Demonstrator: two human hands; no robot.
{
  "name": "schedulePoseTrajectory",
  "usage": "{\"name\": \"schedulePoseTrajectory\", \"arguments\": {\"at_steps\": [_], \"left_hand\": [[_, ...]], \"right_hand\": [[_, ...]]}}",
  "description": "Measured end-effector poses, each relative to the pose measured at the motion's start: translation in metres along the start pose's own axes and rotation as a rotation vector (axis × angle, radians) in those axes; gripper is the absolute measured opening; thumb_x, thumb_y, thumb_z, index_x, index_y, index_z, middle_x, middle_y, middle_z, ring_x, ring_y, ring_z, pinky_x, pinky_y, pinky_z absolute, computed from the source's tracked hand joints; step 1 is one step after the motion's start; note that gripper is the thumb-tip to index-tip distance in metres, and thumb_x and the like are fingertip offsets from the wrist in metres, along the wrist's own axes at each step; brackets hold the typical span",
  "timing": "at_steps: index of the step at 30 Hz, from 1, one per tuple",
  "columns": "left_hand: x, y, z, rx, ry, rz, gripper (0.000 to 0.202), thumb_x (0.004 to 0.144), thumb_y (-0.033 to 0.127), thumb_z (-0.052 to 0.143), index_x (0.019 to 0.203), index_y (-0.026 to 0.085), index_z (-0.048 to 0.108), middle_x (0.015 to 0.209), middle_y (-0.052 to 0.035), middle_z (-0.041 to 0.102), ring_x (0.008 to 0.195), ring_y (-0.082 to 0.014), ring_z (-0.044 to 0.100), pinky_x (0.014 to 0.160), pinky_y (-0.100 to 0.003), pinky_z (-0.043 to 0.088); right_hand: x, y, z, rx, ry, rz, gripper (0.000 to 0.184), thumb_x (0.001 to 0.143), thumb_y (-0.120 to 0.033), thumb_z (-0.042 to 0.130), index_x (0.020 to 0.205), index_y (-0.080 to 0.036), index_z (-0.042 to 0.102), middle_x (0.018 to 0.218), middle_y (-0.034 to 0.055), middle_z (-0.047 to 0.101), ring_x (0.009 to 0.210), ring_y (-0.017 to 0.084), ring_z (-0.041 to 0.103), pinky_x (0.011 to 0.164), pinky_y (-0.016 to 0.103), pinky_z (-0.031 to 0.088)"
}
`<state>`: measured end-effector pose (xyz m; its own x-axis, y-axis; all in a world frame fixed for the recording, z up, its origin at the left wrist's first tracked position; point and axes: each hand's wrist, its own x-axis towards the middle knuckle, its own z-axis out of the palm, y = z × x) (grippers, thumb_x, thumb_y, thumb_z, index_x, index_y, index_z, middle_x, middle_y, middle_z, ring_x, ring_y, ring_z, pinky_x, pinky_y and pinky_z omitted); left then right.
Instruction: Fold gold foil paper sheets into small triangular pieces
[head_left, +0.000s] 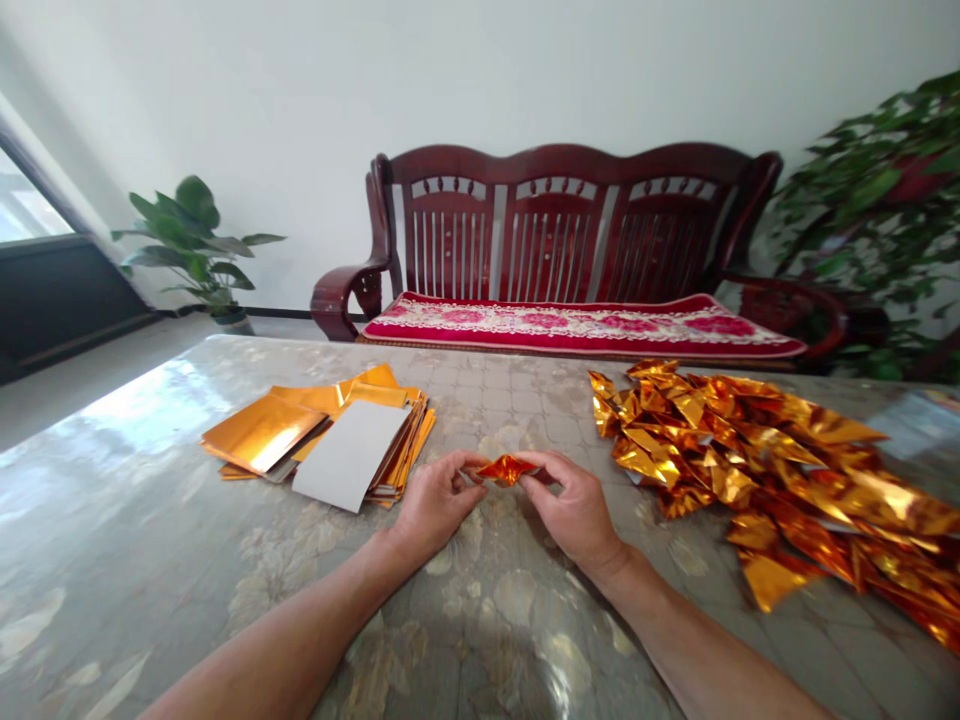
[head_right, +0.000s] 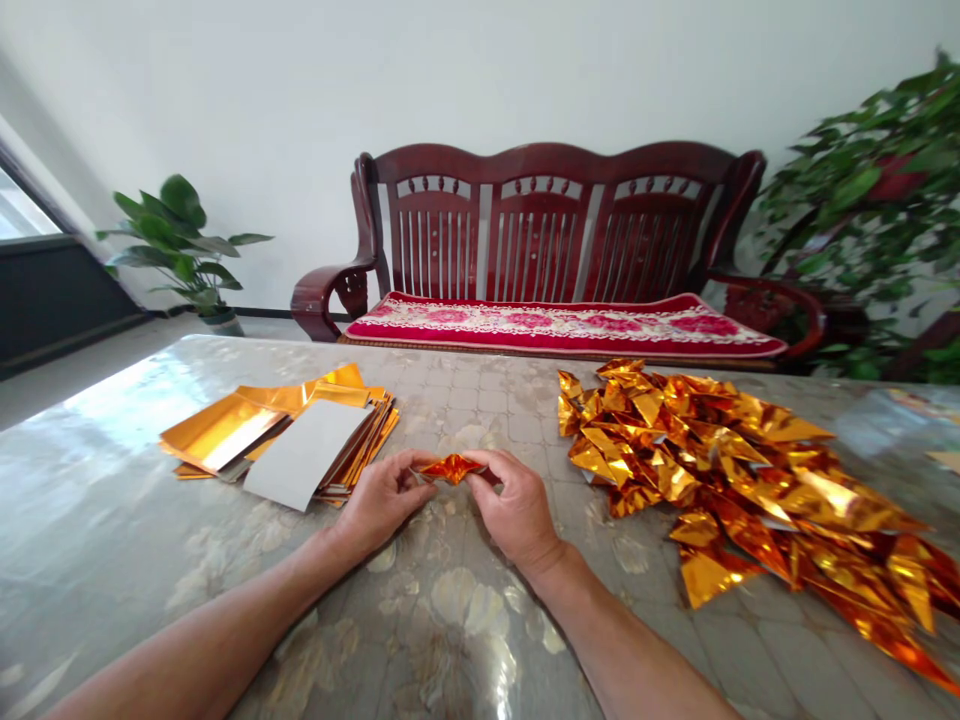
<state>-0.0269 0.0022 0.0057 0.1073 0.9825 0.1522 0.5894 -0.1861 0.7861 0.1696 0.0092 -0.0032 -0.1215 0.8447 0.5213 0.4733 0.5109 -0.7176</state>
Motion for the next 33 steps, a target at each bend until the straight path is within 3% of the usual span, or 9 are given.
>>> {"name": "schedulePoseTrajectory", "arguments": {"at_steps": [5, 8, 13, 21, 25, 28, 33], "left_hand": [[-0.001, 0.002, -0.001, -0.053, -0.063, 0.092, 0.034, 0.077, 0.012, 0.059, 0.109, 0.019, 0.066, 0.086, 0.0013, 0.070, 0.068, -0.0114, 0.060, 0.067, -0.022, 0.046], [-0.003, 0.005, 0.002, -0.225, -0.158, 0.109, 0.039, 0.076, 0.011, 0.061, 0.114, 0.018, 0.061, 0.100, -0.0017, 0.071, 0.080, -0.0136, 0.065, 0.074, -0.024, 0.050], [-0.005, 0.004, 0.009, -0.439, -0.175, 0.036, 0.028, 0.076, 0.015, 0.066, 0.103, 0.016, 0.062, 0.094, -0.0018, 0.073, 0.086, -0.0160, 0.067, 0.079, -0.026, 0.052], [-0.008, 0.007, 0.006, -0.081, -0.141, 0.105, 0.018, 0.081, 0.018, 0.063, 0.098, 0.018, 0.068, 0.083, 0.0020, 0.071, 0.076, -0.0147, 0.063, 0.071, -0.023, 0.047], [-0.010, 0.006, 0.007, -0.047, -0.132, 0.178, 0.016, 0.083, 0.019, 0.062, 0.098, 0.019, 0.067, 0.084, 0.0014, 0.070, 0.076, -0.0137, 0.061, 0.069, -0.021, 0.045], [-0.010, 0.005, 0.007, -0.034, -0.106, 0.180, 0.018, 0.081, 0.012, 0.058, 0.095, 0.019, 0.066, 0.084, 0.0013, 0.070, 0.077, -0.0137, 0.061, 0.070, -0.021, 0.044], [-0.012, 0.007, 0.005, 0.006, -0.091, 0.189, 0.024, 0.082, 0.007, 0.049, 0.096, 0.020, 0.064, 0.082, 0.0005, 0.069, 0.075, -0.0140, 0.062, 0.067, -0.022, 0.042]], "right_hand": [[0.002, -0.005, -0.001, 0.072, 0.009, -0.012, 0.022, 0.080, -0.016, 0.059, 0.096, -0.021, 0.073, 0.089, 0.0035, 0.075, 0.071, 0.015, 0.067, 0.072, 0.028, 0.057], [0.002, -0.011, -0.002, 0.109, -0.008, -0.028, 0.022, 0.080, -0.015, 0.059, 0.096, -0.021, 0.073, 0.086, 0.0026, 0.074, 0.072, 0.014, 0.066, 0.072, 0.027, 0.056], [0.002, -0.017, -0.002, 0.144, -0.041, -0.051, 0.021, 0.080, -0.014, 0.061, 0.095, -0.022, 0.073, 0.087, 0.0021, 0.073, 0.074, 0.014, 0.066, 0.072, 0.026, 0.055], [0.001, -0.013, 0.001, 0.144, -0.048, -0.074, 0.023, 0.081, -0.013, 0.059, 0.097, -0.023, 0.072, 0.090, 0.0035, 0.073, 0.081, 0.016, 0.067, 0.074, 0.027, 0.056], [0.001, -0.015, 0.002, 0.166, -0.059, -0.105, 0.025, 0.081, -0.010, 0.057, 0.097, -0.023, 0.072, 0.092, 0.0042, 0.072, 0.086, 0.017, 0.067, 0.078, 0.029, 0.056], [0.001, -0.020, -0.001, 0.192, -0.067, -0.124, 0.027, 0.081, -0.008, 0.056, 0.099, -0.022, 0.072, 0.096, 0.0049, 0.072, 0.091, 0.017, 0.067, 0.082, 0.030, 0.055], [0.001, -0.027, -0.005, 0.256, -0.162, -0.120, 0.028, 0.085, -0.011, 0.055, 0.104, -0.023, 0.073, 0.104, 0.0063, 0.071, 0.099, 0.018, 0.066, 0.088, 0.032, 0.054]]}}
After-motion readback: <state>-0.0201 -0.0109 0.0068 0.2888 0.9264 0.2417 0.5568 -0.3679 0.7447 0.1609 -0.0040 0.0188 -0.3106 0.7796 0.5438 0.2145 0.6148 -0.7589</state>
